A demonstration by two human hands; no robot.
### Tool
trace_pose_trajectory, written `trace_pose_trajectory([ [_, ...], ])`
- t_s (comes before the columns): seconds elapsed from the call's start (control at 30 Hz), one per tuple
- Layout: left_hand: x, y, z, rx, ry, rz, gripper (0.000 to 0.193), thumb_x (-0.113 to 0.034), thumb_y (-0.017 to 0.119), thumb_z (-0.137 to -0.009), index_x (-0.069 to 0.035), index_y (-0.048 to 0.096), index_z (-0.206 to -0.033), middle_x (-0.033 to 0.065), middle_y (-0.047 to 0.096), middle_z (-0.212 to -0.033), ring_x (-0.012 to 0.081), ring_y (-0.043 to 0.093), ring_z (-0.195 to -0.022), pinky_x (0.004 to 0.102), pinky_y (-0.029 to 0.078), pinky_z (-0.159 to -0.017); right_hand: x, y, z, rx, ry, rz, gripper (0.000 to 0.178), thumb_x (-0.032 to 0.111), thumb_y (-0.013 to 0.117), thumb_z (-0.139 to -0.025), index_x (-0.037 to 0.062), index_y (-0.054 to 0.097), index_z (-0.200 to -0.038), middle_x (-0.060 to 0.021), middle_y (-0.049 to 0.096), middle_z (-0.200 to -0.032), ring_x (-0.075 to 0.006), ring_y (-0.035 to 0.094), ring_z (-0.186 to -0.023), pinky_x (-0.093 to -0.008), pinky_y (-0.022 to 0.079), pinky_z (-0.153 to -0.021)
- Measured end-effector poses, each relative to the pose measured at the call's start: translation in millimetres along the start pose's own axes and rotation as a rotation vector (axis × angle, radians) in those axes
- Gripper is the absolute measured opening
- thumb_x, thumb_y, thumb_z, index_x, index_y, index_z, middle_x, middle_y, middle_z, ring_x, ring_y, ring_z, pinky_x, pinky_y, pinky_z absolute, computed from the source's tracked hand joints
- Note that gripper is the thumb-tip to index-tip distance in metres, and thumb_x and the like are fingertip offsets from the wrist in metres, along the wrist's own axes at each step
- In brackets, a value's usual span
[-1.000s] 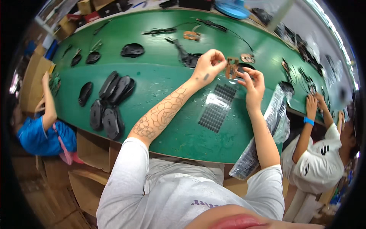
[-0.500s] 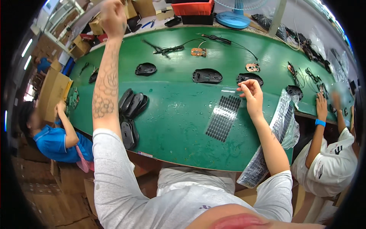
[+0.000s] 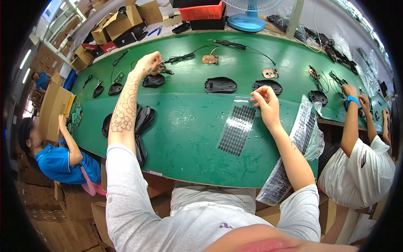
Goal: Assembling electronic circuit boards into plastic housings at a manual assembly station.
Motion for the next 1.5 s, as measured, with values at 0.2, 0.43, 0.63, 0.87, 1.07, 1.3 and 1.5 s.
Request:
trace_pose_trajectory([
  [0.2, -42, -3, -21, 0.124, 0.211, -0.372, 0.013, -0.011, 0.054, -0.085, -0.012, 0.058, -0.097, 0.0038, 0.063, -0.080, 0.0228, 0.060, -0.073, 0.0335, 0.048, -0.068, 2, 1, 0, 0.001, 0.007, 0.006, 0.013, 0.012, 0.058, -0.093, 0.0036, 0.055, -0.103, -0.0084, 0.065, -0.095, -0.0138, 0.062, -0.080, -0.0235, 0.049, -0.069],
  [0.43, -10, 25, -21, 0.359, -0.113, -0.202, 0.018, -0.006, 0.055, -0.081, -0.011, 0.061, -0.097, 0.0061, 0.066, -0.090, 0.0259, 0.062, -0.081, 0.0353, 0.050, -0.074, -1, 4, 2, 0.010, 0.030, -0.003, 0.012, 0.011, 0.058, -0.093, 0.0035, 0.055, -0.102, -0.0083, 0.065, -0.094, -0.0138, 0.062, -0.079, -0.0232, 0.048, -0.069],
  [0.63, 1, 40, -23, 0.256, 0.127, -0.299, 0.021, -0.006, 0.059, -0.077, -0.010, 0.064, -0.097, 0.0085, 0.065, -0.101, 0.0286, 0.061, -0.089, 0.0373, 0.051, -0.081, -1, 7, 0, 0.031, 0.018, 0.003, 0.012, 0.010, 0.058, -0.092, 0.0034, 0.056, -0.101, -0.0081, 0.065, -0.093, -0.0140, 0.062, -0.078, -0.0229, 0.048, -0.068],
  [0.87, 7, 39, -4, 0.208, 0.099, -0.434, 0.024, -0.002, 0.056, -0.074, -0.008, 0.063, -0.095, 0.0087, 0.063, -0.097, 0.0288, 0.061, -0.088, 0.0371, 0.051, -0.079, -2, 6, 1, 0.031, 0.017, 0.006, 0.011, 0.010, 0.059, -0.092, 0.0035, 0.056, -0.101, -0.0079, 0.065, -0.093, -0.0138, 0.062, -0.077, -0.0226, 0.048, -0.068],
  [1.07, 4, 37, 1, 0.310, 0.038, -0.360, 0.022, -0.010, 0.062, -0.078, -0.011, 0.064, -0.099, 0.0088, 0.063, -0.097, 0.0283, 0.063, -0.092, 0.0370, 0.051, -0.082, 2, 7, 0, 0.036, 0.010, -0.009, 0.011, 0.011, 0.059, -0.093, 0.0036, 0.056, -0.100, -0.0078, 0.066, -0.093, -0.0133, 0.062, -0.077, -0.0225, 0.048, -0.068],
  [1.3, 4, 3, -7, -0.155, -0.049, -0.497, 0.019, -0.013, 0.063, -0.077, -0.010, 0.066, -0.096, 0.0051, 0.064, -0.095, 0.0243, 0.063, -0.084, 0.0349, 0.051, -0.077, 2, 7, 3, 0.027, 0.005, 0.023, 0.012, 0.012, 0.058, -0.093, 0.0036, 0.056, -0.101, -0.0077, 0.065, -0.093, -0.0130, 0.062, -0.077, -0.0224, 0.048, -0.068],
  [1.5, -5, -33, -16, -0.262, 0.090, -0.260, 0.020, -0.014, 0.064, -0.077, -0.010, 0.071, -0.095, 0.0035, 0.069, -0.092, 0.0216, 0.064, -0.076, 0.0337, 0.052, -0.072, 4, 3, -1, 0.016, 0.006, 0.029, 0.012, 0.012, 0.058, -0.094, 0.0037, 0.056, -0.102, -0.0079, 0.065, -0.094, -0.0132, 0.062, -0.077, -0.0222, 0.048, -0.068],
])
Point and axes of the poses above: each hand's wrist, its own z-axis away from the middle knuckle, its own y-axis out of the palm, x = y × z, the point moved 10 cm from there along -z, towards the middle knuckle
